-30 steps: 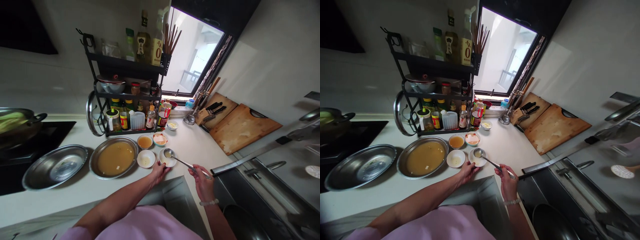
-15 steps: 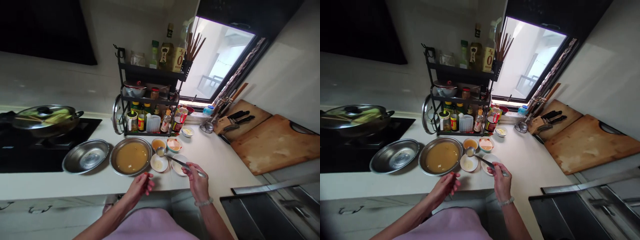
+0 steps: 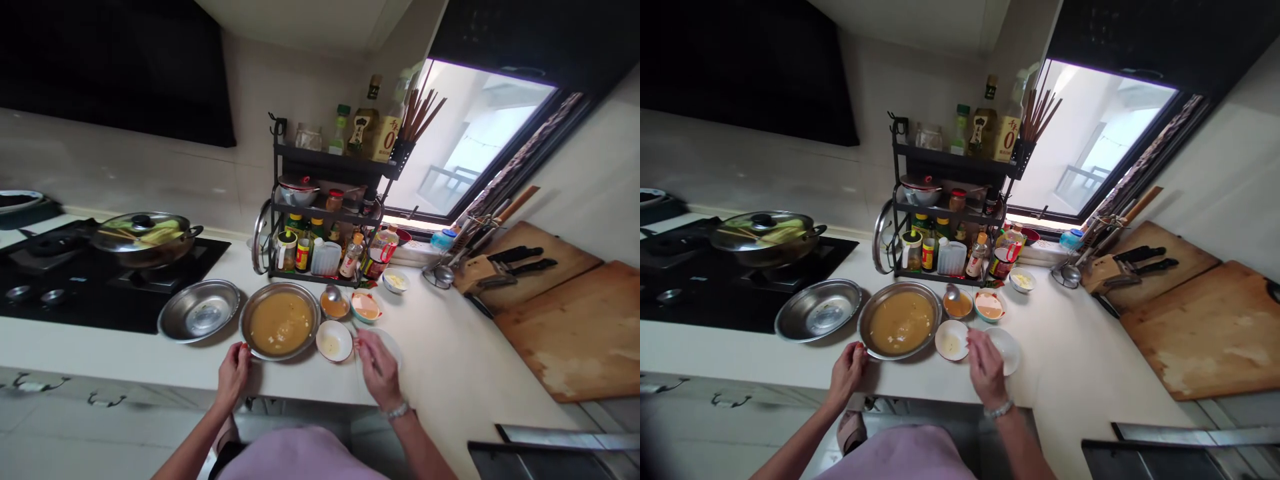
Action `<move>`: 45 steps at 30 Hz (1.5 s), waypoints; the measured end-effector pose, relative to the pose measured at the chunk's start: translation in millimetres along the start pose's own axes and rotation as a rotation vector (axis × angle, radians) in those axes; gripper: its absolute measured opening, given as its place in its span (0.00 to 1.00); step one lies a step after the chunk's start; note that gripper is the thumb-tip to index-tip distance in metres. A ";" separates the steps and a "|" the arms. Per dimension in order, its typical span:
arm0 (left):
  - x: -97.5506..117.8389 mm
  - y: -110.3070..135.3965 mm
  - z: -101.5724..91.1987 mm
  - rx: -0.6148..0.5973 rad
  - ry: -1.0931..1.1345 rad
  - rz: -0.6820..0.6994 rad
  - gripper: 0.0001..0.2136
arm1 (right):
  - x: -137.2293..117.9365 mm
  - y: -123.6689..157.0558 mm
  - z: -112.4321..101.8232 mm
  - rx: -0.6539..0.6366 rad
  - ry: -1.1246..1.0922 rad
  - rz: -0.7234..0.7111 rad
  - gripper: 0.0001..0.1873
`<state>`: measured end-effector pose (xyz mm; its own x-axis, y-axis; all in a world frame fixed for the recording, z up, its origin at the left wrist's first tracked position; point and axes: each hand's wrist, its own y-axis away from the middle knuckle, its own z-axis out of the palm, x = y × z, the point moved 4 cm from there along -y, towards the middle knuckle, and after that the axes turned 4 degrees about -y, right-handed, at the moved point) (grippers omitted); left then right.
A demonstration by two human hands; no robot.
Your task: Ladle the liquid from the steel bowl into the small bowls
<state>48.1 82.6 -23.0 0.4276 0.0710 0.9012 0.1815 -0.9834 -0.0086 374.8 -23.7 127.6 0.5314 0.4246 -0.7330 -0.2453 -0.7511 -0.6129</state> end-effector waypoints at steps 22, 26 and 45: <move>-11.6 0.7 14.7 0.054 -0.028 0.074 0.13 | 115.4 -3.3 -80.3 0.837 -0.431 0.616 0.16; -10.7 1.8 14.2 0.088 -0.024 0.100 0.22 | 109.7 -6.1 -81.4 0.846 -0.438 0.624 0.17; -2.8 -0.1 11.9 0.028 -0.015 0.110 0.29 | 51.4 -30.8 -33.4 0.610 -0.586 0.673 0.14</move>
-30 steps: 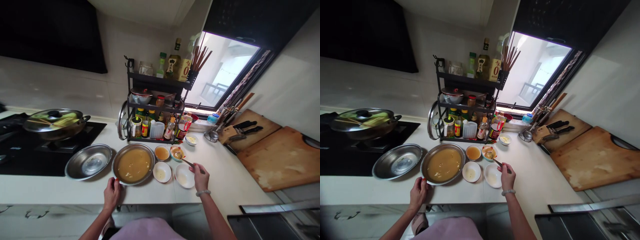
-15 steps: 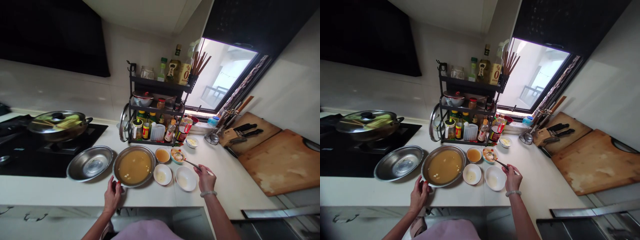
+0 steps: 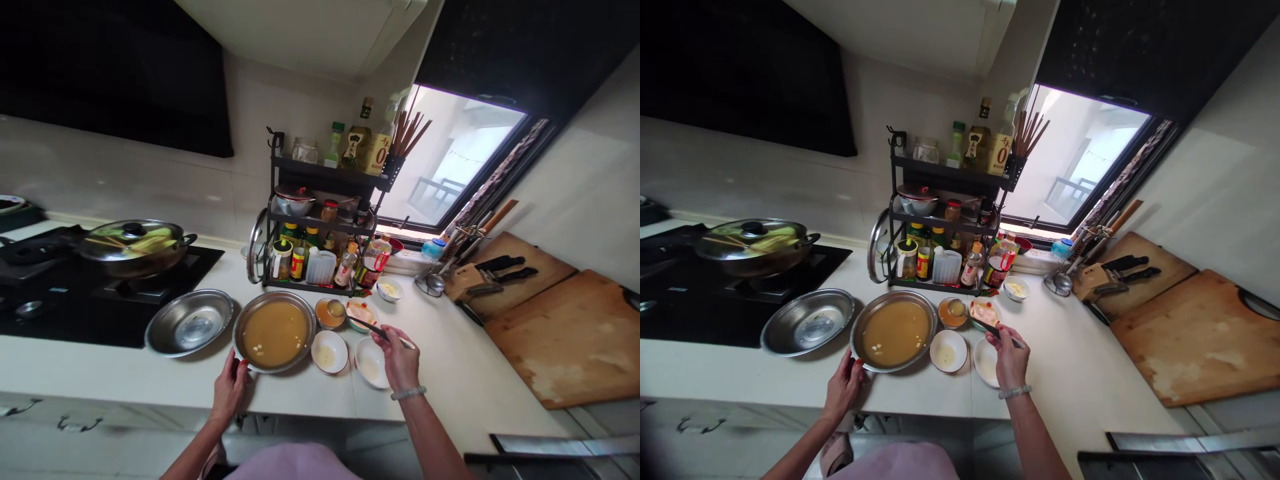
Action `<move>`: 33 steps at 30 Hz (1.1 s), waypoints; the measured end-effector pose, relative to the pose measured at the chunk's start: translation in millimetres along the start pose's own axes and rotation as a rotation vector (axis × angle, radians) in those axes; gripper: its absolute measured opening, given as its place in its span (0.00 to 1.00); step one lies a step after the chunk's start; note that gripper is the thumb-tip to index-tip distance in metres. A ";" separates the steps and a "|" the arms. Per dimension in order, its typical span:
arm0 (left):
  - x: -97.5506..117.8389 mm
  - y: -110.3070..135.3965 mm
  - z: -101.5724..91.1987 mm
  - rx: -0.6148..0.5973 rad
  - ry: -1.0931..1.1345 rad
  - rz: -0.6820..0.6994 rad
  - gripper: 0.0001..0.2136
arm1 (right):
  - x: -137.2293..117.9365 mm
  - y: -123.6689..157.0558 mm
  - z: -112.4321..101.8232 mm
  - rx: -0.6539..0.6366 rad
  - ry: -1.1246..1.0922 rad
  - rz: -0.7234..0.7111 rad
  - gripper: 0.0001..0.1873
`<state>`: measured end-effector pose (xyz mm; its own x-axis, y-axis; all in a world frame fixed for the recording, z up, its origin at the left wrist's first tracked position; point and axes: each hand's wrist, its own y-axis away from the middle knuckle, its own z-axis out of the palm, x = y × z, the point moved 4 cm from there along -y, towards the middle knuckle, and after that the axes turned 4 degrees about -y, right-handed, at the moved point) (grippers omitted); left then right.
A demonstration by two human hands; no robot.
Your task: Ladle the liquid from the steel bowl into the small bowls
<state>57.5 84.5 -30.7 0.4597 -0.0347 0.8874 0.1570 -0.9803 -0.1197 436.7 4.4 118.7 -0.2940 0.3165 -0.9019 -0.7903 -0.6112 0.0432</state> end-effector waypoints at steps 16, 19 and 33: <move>-9.9 -8.7 3.2 0.007 -0.012 -0.036 0.30 | 40.9 81.0 47.2 -0.718 0.506 -0.446 0.11; -13.8 -9.1 4.5 0.011 -0.028 -0.028 0.30 | 26.2 86.7 41.6 -0.840 0.584 -0.771 0.12; -21.2 -8.4 7.9 -0.009 0.025 0.022 0.35 | 18.1 -12.8 -44.0 -0.186 0.638 -0.406 0.20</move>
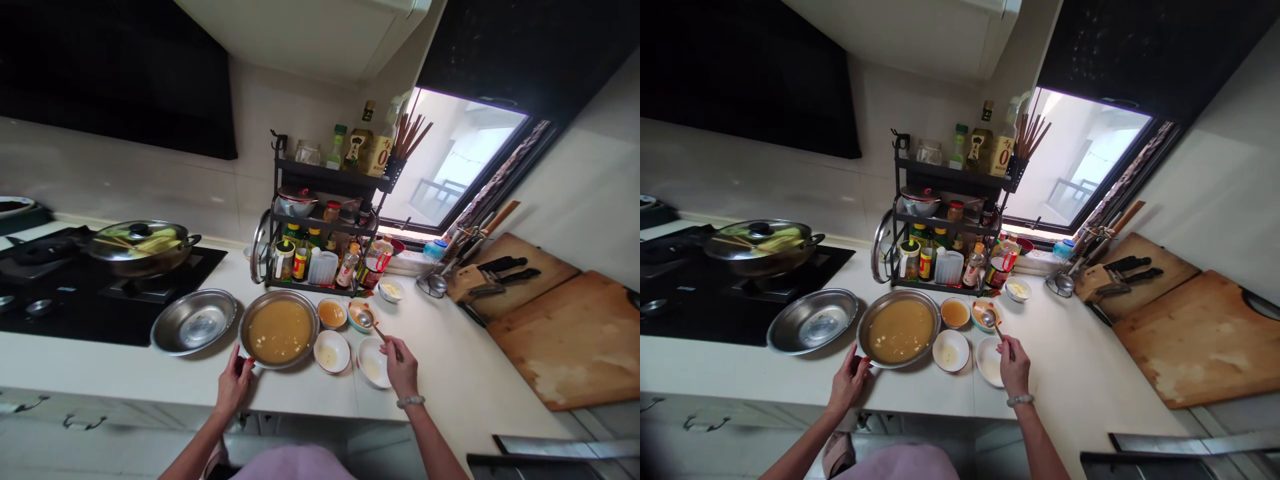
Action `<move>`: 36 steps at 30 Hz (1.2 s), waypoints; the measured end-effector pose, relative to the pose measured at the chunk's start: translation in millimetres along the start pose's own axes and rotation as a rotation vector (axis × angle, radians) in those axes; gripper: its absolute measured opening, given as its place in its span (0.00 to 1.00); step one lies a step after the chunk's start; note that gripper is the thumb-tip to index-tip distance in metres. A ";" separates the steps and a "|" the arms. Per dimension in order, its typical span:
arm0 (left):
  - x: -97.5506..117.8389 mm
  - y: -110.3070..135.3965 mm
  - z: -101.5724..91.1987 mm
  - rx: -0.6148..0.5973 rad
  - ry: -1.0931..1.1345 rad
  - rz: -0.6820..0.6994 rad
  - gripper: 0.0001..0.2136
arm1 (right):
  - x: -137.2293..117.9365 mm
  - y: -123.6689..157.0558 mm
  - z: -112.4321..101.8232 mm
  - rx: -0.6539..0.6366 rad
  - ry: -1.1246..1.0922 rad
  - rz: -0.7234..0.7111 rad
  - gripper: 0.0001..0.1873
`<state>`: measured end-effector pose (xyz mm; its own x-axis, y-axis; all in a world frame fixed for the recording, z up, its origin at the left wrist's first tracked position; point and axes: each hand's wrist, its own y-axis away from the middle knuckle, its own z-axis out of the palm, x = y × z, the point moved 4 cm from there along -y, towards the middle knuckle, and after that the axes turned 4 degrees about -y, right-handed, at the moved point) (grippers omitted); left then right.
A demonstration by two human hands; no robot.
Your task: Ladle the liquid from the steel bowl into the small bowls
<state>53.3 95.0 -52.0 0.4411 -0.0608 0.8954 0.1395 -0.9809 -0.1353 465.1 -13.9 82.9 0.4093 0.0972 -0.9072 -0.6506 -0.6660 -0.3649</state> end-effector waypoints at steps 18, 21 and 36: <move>0.4 -0.5 -0.4 -0.003 0.011 0.005 0.34 | -1.0 -15.7 -11.9 0.385 -0.598 0.386 0.15; 0.2 0.1 0.1 -0.003 0.026 -0.001 0.34 | -16.5 -12.2 -2.3 0.315 -0.592 0.380 0.15; 4.5 1.1 -2.3 0.007 0.002 -0.005 0.37 | -73.4 58.3 82.9 -0.421 -0.198 -0.213 0.11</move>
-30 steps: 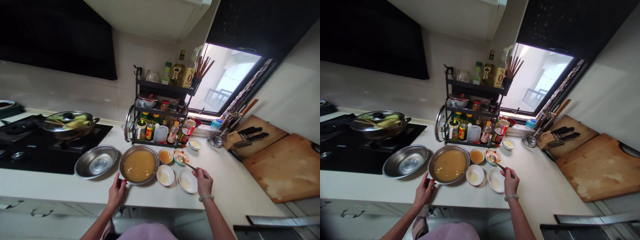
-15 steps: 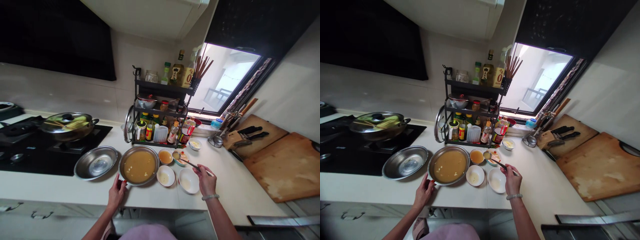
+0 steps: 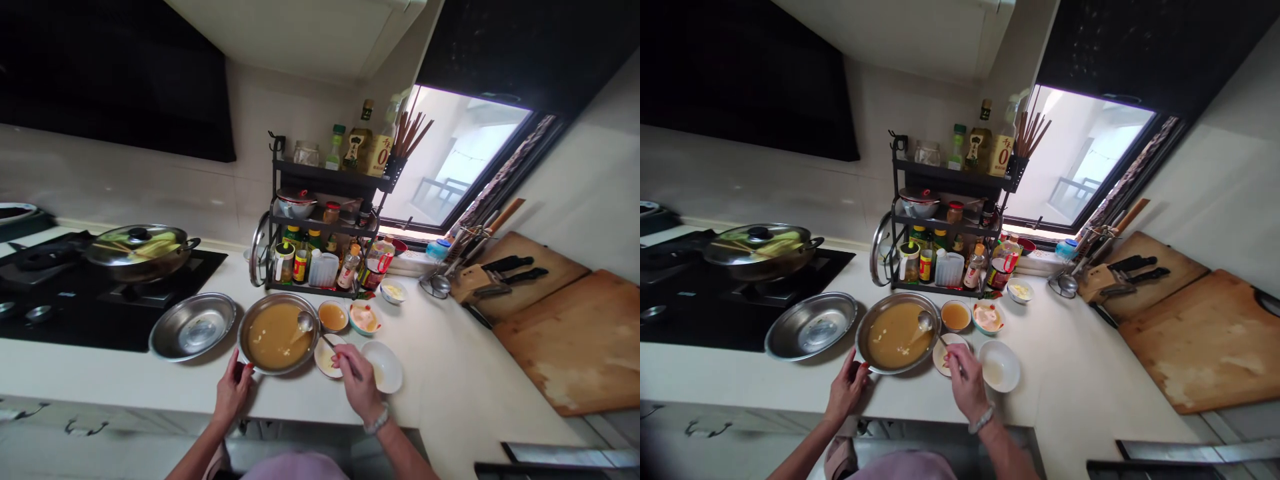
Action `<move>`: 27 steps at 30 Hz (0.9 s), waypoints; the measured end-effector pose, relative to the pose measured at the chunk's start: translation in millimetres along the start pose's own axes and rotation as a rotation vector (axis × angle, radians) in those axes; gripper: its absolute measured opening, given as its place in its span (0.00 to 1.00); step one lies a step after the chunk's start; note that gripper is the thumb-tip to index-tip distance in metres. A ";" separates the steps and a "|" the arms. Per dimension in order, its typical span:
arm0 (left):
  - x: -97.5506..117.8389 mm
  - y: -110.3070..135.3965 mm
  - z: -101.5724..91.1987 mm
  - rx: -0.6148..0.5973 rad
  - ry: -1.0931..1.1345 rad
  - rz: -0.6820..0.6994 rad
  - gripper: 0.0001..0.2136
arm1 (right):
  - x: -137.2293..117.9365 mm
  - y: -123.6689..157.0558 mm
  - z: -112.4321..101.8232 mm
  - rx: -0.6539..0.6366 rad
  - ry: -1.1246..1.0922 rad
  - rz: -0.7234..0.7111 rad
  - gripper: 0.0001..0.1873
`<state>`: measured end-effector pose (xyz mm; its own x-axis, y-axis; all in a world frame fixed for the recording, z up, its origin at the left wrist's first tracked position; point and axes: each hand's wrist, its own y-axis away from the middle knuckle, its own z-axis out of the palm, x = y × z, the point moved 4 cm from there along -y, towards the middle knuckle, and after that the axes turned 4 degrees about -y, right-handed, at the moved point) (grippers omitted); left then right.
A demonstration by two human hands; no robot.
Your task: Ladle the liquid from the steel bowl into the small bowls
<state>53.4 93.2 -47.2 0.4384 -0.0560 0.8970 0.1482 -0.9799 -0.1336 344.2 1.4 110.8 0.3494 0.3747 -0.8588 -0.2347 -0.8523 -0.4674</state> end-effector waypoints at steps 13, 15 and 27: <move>-13.3 -2.5 2.7 -0.006 -0.054 0.015 0.37 | 54.0 -16.6 -106.9 0.223 0.198 0.106 0.16; -11.8 -2.4 2.2 0.000 -0.053 0.022 0.36 | 65.3 -17.2 -113.2 0.233 0.200 0.143 0.18; -9.3 -2.0 2.4 -0.005 -0.013 -0.002 0.38 | 96.1 -12.5 -123.4 0.642 -0.039 0.394 0.21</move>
<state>51.2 96.1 -56.3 0.4492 -0.0518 0.8919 0.1446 -0.9809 -0.1298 492.6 3.0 60.0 0.1000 0.1089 -0.9890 -0.8227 -0.5501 -0.1438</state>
